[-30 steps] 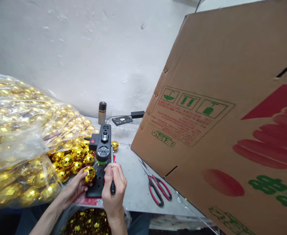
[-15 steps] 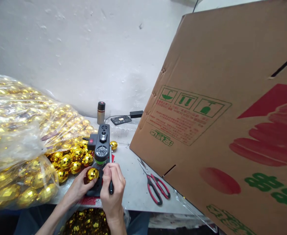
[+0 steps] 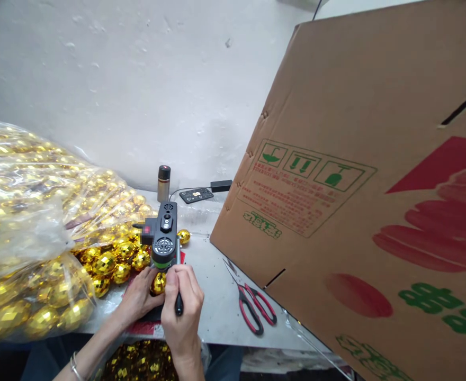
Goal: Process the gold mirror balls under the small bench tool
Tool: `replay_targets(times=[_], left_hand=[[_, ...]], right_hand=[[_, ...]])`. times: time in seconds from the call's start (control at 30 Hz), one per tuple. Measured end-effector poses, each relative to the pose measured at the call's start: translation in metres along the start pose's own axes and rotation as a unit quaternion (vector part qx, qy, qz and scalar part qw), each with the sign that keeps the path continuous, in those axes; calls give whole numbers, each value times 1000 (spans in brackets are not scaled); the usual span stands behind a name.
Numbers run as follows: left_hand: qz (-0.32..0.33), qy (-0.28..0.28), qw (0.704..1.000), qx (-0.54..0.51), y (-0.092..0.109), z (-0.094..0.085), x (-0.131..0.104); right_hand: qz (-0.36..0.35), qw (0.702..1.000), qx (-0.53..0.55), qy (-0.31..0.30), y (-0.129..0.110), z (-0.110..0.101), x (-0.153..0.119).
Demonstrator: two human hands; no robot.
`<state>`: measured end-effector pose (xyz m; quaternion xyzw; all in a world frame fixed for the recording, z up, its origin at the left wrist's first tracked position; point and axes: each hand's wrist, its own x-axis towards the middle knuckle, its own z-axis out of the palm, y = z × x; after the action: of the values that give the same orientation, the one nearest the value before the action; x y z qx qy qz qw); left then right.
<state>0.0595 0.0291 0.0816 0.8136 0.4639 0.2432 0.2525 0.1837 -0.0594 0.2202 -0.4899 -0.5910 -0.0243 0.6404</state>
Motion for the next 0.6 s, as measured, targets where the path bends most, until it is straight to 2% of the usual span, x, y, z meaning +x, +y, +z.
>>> replay_targets(times=[0.1,0.2,0.37,0.6], left_hand=[[21,46,998,-24,-10,16,-6],[22,58,997,-46,-16,25,-10],[22,37,997,-59,-14,22,-11],[9,32,997,-72,-10,23,-12]], right_hand=[[0,1000,0,-3,0,-1,0],[3,1000,2,-2,0,-1,-2],[8,1000,5,3,5,1,-12],[-12,999,6,47,38,14,-47]])
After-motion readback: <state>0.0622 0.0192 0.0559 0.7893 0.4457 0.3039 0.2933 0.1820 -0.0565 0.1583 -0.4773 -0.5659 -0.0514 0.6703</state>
